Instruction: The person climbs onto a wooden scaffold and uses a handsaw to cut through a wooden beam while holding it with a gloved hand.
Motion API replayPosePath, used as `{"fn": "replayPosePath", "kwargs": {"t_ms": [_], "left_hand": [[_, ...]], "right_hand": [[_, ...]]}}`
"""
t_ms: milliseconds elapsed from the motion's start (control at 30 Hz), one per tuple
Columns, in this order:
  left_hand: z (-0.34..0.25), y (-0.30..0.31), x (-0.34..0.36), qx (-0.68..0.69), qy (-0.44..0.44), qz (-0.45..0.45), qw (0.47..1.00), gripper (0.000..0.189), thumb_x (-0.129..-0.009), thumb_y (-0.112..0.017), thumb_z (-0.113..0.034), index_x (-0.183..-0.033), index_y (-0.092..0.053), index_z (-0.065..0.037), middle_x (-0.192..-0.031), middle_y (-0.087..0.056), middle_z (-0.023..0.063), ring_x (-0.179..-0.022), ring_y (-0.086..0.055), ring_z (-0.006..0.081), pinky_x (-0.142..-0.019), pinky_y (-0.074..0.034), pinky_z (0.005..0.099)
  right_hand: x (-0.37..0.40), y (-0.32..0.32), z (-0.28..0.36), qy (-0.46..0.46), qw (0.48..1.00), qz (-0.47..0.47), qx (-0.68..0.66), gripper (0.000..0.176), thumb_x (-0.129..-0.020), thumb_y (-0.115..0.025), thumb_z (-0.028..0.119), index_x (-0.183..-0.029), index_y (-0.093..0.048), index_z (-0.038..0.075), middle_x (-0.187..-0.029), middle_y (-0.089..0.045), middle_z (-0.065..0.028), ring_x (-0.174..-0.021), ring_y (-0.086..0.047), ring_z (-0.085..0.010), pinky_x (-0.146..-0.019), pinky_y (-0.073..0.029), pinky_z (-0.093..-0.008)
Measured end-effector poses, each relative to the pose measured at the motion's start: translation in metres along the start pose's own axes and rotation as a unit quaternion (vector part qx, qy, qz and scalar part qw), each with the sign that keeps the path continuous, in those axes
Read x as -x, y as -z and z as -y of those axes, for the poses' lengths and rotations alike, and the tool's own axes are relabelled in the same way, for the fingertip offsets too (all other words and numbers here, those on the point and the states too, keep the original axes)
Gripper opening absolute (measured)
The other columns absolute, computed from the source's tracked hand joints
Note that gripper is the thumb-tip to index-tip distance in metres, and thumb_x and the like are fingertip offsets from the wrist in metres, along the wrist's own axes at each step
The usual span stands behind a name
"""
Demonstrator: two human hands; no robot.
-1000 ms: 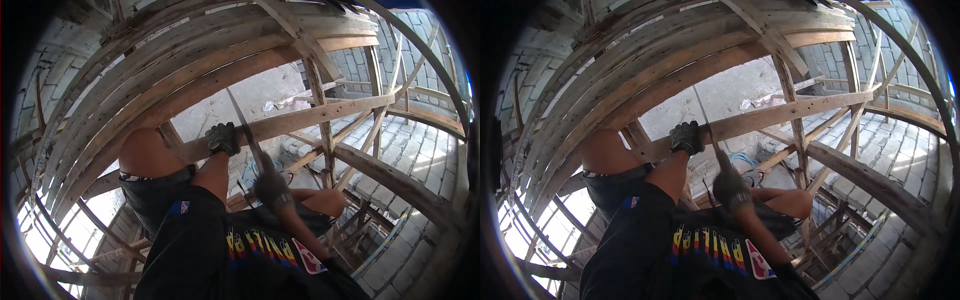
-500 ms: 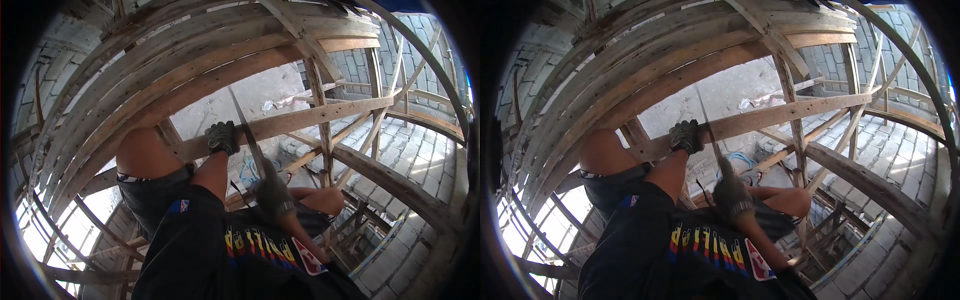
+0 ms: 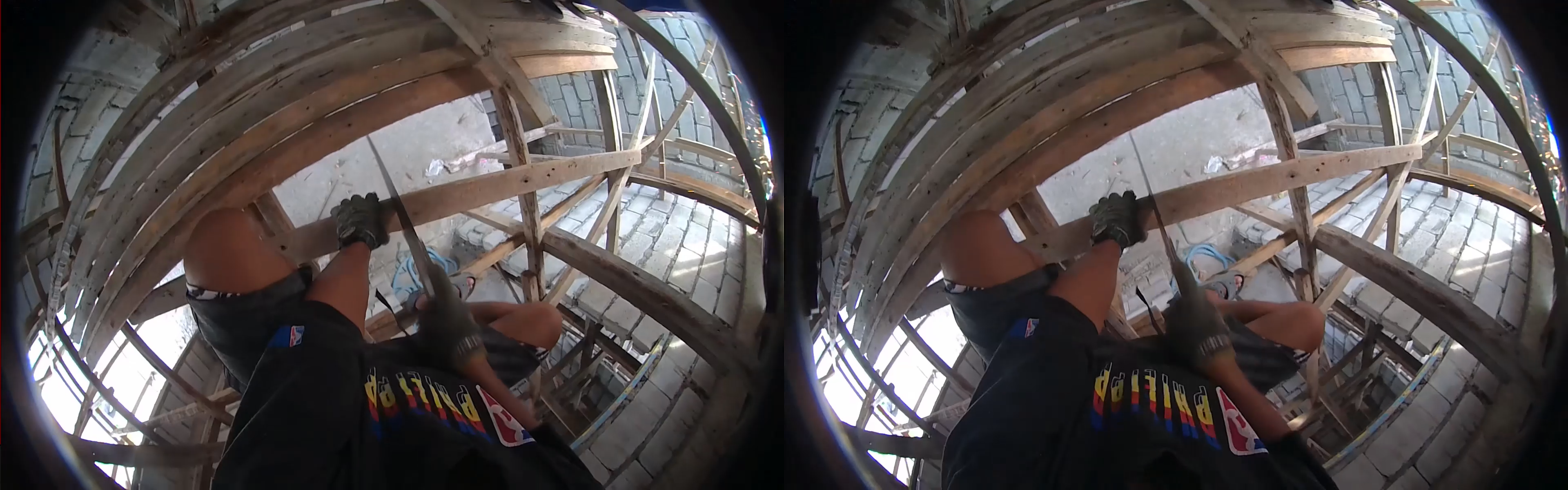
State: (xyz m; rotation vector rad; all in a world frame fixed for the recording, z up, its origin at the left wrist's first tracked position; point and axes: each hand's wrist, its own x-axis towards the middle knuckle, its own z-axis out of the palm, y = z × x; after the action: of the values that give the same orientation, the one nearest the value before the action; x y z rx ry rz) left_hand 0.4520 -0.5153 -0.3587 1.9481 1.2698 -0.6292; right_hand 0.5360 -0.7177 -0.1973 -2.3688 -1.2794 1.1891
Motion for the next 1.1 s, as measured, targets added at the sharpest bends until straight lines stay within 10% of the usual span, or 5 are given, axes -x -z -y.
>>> {"fn": "replayPosePath", "kwargs": {"t_ms": [333, 600, 833, 967, 1100], "left_hand": [[0.003, -0.009, -0.006, 0.032, 0.000, -0.025, 0.999, 0.072, -0.061, -0.091, -0.031, -0.127, -0.064, -0.017, -0.122, -0.068, 0.0126, -0.121, -0.064, 0.0339, -0.102, -0.048, 0.0536], [0.002, -0.008, 0.001, 0.014, -0.003, -0.008, 1.000, 0.075, -0.064, -0.091, -0.036, -0.130, -0.062, -0.015, -0.125, -0.067, 0.0147, -0.119, -0.065, 0.0367, -0.103, -0.048, 0.0546], [0.008, -0.024, -0.013, 0.006, -0.043, -0.048, 0.998, 0.070, -0.067, -0.087, -0.033, -0.130, -0.062, -0.015, -0.124, -0.067, 0.0145, -0.119, -0.065, 0.0354, -0.100, -0.050, 0.0563], [0.002, -0.003, -0.002, 0.012, 0.000, -0.009, 1.000, 0.067, -0.067, -0.087, -0.031, -0.128, -0.064, -0.017, -0.124, -0.067, 0.0143, -0.119, -0.065, 0.0352, -0.099, -0.050, 0.0556], [0.001, -0.009, -0.004, 0.011, -0.001, -0.014, 1.000, 0.072, -0.064, -0.090, -0.033, -0.128, -0.063, -0.015, -0.122, -0.068, 0.0151, -0.119, -0.065, 0.0356, -0.099, -0.050, 0.0548]], "right_hand": [[-0.135, -0.026, 0.012, 0.015, 1.000, -0.023, 0.000, 0.067, -0.091, -0.053, 0.011, -0.156, -0.035, 0.012, -0.110, -0.069, -0.0333, -0.095, -0.065, -0.0555, -0.085, -0.051, -0.0627], [0.024, 0.030, 0.025, -0.062, 0.997, 0.030, 0.021, 0.073, -0.090, -0.053, 0.006, -0.159, -0.032, 0.016, -0.106, -0.068, -0.0332, -0.095, -0.068, -0.0504, -0.083, -0.053, -0.0591], [-0.160, -0.025, 0.007, -0.010, 1.000, 0.000, 0.022, 0.072, -0.090, -0.051, 0.008, -0.159, -0.031, 0.016, -0.110, -0.068, -0.0339, -0.102, -0.066, -0.0529, -0.089, -0.052, -0.0594], [-0.055, 0.009, 0.023, -0.101, 0.991, 0.065, 0.064, 0.074, -0.091, -0.052, 0.008, -0.160, -0.028, 0.016, -0.120, -0.065, -0.0343, -0.105, -0.066, -0.0513, -0.091, -0.052, -0.0588], [0.009, 0.018, 0.008, 0.029, 0.998, -0.008, 0.047, 0.075, -0.092, -0.053, 0.008, -0.162, -0.028, 0.016, -0.119, -0.066, -0.0310, -0.103, -0.068, -0.0485, -0.086, -0.053, -0.0573]]}}
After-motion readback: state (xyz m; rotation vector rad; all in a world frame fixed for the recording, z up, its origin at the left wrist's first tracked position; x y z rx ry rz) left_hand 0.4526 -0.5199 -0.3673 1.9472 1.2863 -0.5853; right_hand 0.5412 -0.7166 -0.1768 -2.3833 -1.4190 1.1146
